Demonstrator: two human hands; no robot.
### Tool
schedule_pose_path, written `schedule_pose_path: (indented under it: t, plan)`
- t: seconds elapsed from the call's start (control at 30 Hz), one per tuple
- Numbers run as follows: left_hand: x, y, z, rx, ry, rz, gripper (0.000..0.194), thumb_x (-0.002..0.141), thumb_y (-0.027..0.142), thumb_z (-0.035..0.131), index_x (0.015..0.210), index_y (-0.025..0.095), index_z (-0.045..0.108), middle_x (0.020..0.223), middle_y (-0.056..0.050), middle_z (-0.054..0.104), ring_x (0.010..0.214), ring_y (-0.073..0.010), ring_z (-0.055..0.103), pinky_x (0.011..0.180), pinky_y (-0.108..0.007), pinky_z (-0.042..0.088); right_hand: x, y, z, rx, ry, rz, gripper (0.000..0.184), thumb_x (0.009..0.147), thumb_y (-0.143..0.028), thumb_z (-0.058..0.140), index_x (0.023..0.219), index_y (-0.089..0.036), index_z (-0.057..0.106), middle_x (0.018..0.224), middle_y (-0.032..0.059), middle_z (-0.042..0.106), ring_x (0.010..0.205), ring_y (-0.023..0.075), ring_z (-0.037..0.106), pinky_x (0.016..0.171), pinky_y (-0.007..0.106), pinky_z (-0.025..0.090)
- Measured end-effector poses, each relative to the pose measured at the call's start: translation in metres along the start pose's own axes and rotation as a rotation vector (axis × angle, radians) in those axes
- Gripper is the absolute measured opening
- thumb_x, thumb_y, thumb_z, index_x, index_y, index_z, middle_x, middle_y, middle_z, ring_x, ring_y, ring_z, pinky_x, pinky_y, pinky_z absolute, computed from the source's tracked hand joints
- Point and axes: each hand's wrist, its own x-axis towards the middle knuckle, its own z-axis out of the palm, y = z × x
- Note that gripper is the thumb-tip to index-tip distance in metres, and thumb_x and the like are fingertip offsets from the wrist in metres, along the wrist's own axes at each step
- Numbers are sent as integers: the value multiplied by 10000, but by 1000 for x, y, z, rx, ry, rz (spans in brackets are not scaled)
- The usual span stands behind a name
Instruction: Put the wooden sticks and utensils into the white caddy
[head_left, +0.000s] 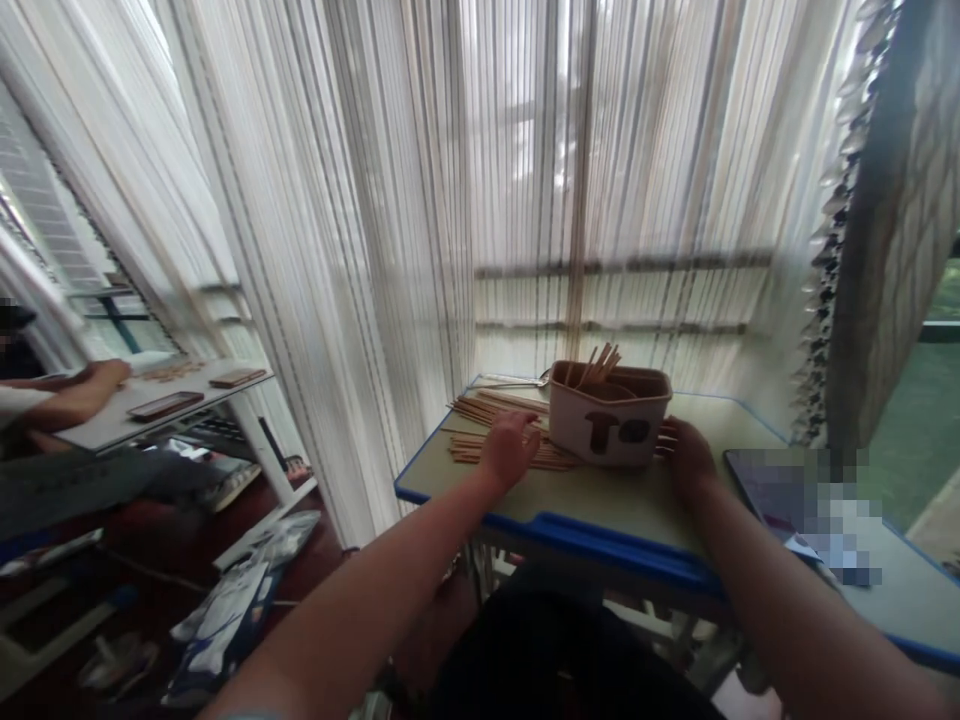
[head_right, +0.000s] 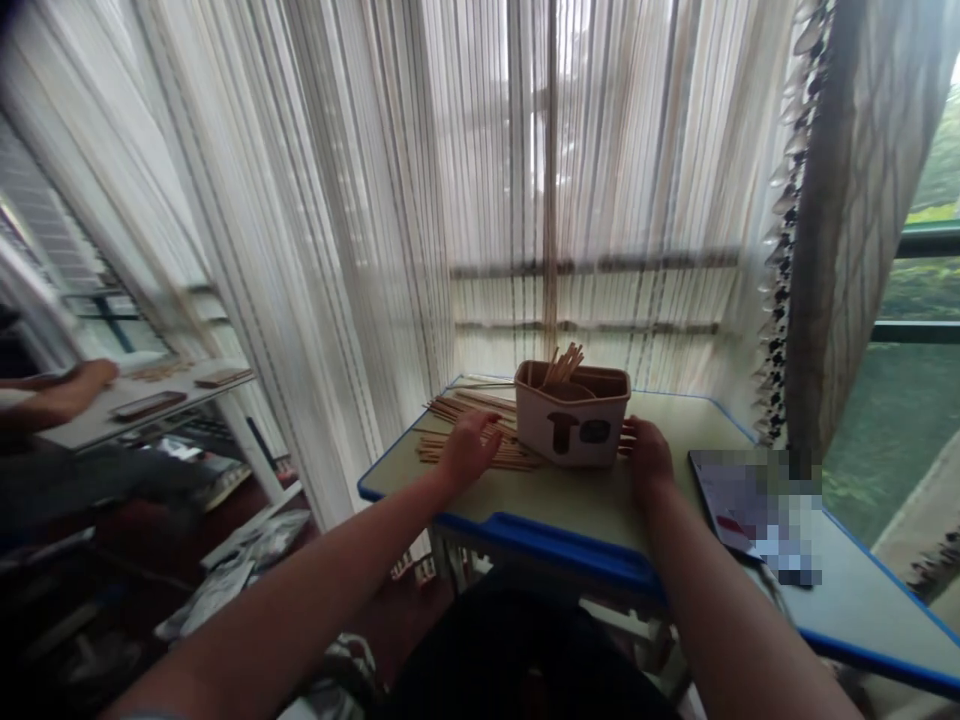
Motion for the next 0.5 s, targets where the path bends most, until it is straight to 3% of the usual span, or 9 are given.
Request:
schedule_pose_path:
  t: [0.1,0.2,0.5]
  plan:
    - [-29,5,-4,182,-172,16,212,783,277,599,958,180,668,958,-74,646,966,-229,551,890,-379,461,-2,-4,2,8,51,65,188,691,-387,521,738,-209,561,695,7,578,566,128,526,510,272,404]
    - [-36,9,-6,310,-263,24,186,808,301,559,860,186,695,933,-81,639,944,-235,546,867,-393,455,-2,-5,3,4,48,82,156,691,-366,516,721,-218,553,688,11,567,560,129,512,502,273,391]
    - [-31,16,-7,344,-332,40,211,868,247,487,874,185,689,904,-82,640,911,-216,546,827,-359,452,2,2,1,-49,-2,4,170,696,-378,503,731,-216,545,710,23,563,551,137,511,507,300,386]
